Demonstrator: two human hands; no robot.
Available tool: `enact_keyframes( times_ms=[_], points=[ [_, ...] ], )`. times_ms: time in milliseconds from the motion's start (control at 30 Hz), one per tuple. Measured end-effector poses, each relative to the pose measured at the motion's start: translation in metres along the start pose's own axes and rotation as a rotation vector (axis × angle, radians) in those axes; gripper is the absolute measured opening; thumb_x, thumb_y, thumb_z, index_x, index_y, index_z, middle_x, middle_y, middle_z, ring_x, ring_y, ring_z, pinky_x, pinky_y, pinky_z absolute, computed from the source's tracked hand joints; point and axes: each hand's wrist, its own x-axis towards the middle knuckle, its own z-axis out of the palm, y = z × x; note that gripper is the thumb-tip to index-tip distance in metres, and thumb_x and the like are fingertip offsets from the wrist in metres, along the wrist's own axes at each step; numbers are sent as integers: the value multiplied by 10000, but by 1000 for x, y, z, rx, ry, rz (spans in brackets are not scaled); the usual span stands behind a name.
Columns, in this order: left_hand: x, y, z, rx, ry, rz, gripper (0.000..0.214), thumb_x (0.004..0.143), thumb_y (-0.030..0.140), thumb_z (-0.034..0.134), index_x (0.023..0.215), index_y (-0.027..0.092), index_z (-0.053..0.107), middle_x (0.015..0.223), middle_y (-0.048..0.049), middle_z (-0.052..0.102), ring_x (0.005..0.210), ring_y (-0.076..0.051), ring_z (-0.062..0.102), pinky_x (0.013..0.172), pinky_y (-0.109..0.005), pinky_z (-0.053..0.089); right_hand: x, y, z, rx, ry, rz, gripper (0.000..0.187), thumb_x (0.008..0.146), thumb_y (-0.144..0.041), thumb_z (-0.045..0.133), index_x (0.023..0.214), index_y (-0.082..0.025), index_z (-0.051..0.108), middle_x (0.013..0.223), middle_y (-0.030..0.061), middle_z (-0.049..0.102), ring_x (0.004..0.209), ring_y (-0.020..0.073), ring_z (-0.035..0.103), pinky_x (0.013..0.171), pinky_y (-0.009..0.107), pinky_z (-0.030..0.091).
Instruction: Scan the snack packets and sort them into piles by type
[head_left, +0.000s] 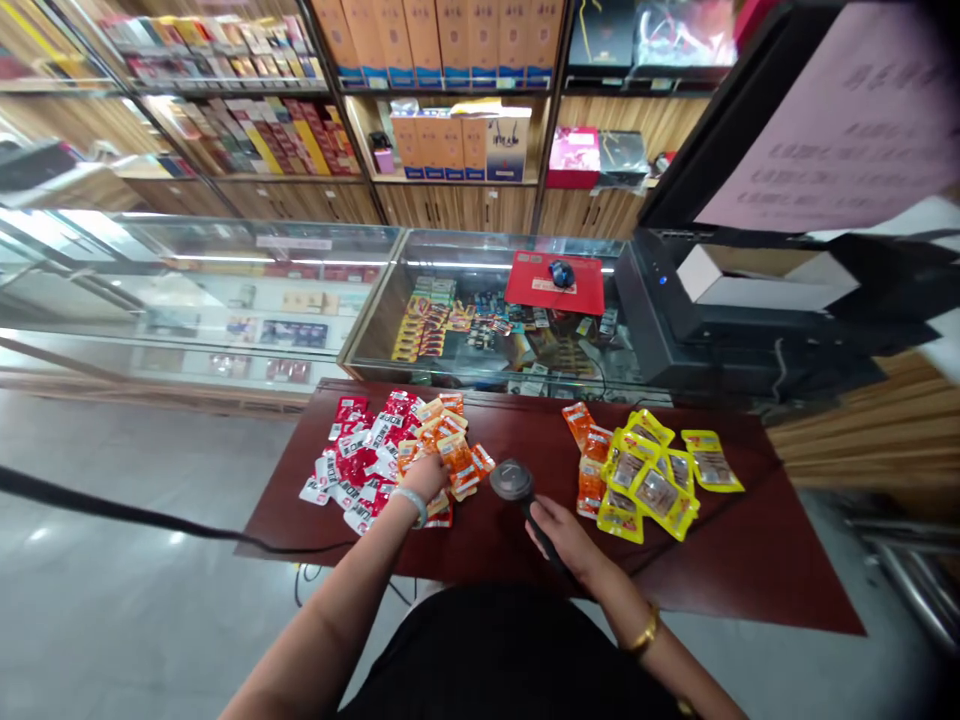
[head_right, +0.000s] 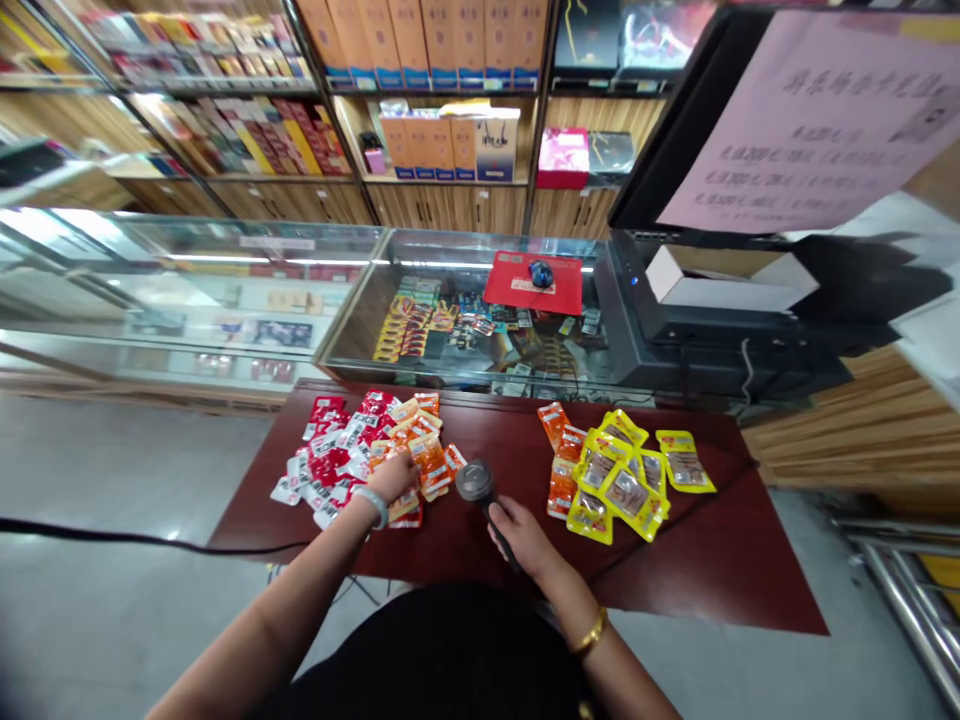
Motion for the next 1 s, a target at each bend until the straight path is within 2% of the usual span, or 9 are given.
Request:
enact_keyframes(
  times_ms=[67,167,333,433,600,700,800,900,1000],
  points=[
    [4,2,0,14,3,-17,256,877,310,486,892,138,674,943,-160,721,905,-247,681,765,-302,472,-1,2,-2,1,13,4,525,787,-706,575,905,-196,537,560,-74,495,398,64,379,376,184,295],
    [7,9,0,60,36,-24,270,876,310,475,932,111,649,1014,-201,704,953,-273,674,778,-317,465,-5,4,-9,19,49,-2,514,787,-709,571,853,-202,515,567,-71,503,404,64,391,380,183,300],
    [7,36,-3,111,131,-11,271,902,357,451,1018,155,590,982,-154,711,910,-263,682,742,-309,459,-17,5,-25,92,125,14,531,764,-732,575,809,-211,487,572,-70,506,406,63,395,388,183,313],
    [14,73,4,86,161,94,282,931,378,422,1058,174,568,951,-127,713,878,-240,685,741,-298,456,-23,8,-37,167,173,19,542,745,-743,587,817,-216,480,557,-74,502,395,62,382,384,183,301],
    [44,159,34,19,136,359,276,885,301,539,1107,143,585,1075,-148,681,1022,-219,639,879,-290,440,-31,15,-59,264,233,28,569,705,-763,609,803,-224,452,541,-79,503,384,58,375,379,182,288],
    [66,213,48,-37,130,431,353,850,266,593,1175,130,585,1151,-167,647,1077,-231,612,933,-300,425,-36,21,-73,278,258,25,589,695,-783,597,778,-223,434,524,-81,496,367,56,366,365,188,274],
    [85,258,55,-21,143,456,436,828,290,630,1224,119,564,1204,-195,607,1108,-258,597,967,-321,408,-40,29,-84,303,282,46,612,683,-797,590,845,-218,477,500,-90,477,351,59,350,349,190,250],
    [101,287,60,51,114,456,503,795,314,673,1231,101,540,1213,-220,594,1119,-276,594,953,-328,412,-43,34,-92,346,299,56,624,695,-778,601,937,-211,507,509,-90,483,355,58,344,351,184,245],
    [111,299,65,125,91,424,593,721,320,751,1217,88,522,1192,-227,610,1119,-287,598,928,-321,420,-47,33,-95,375,301,61,650,689,-777,609,980,-203,520,512,-92,479,356,54,326,350,180,234]
  ],
)
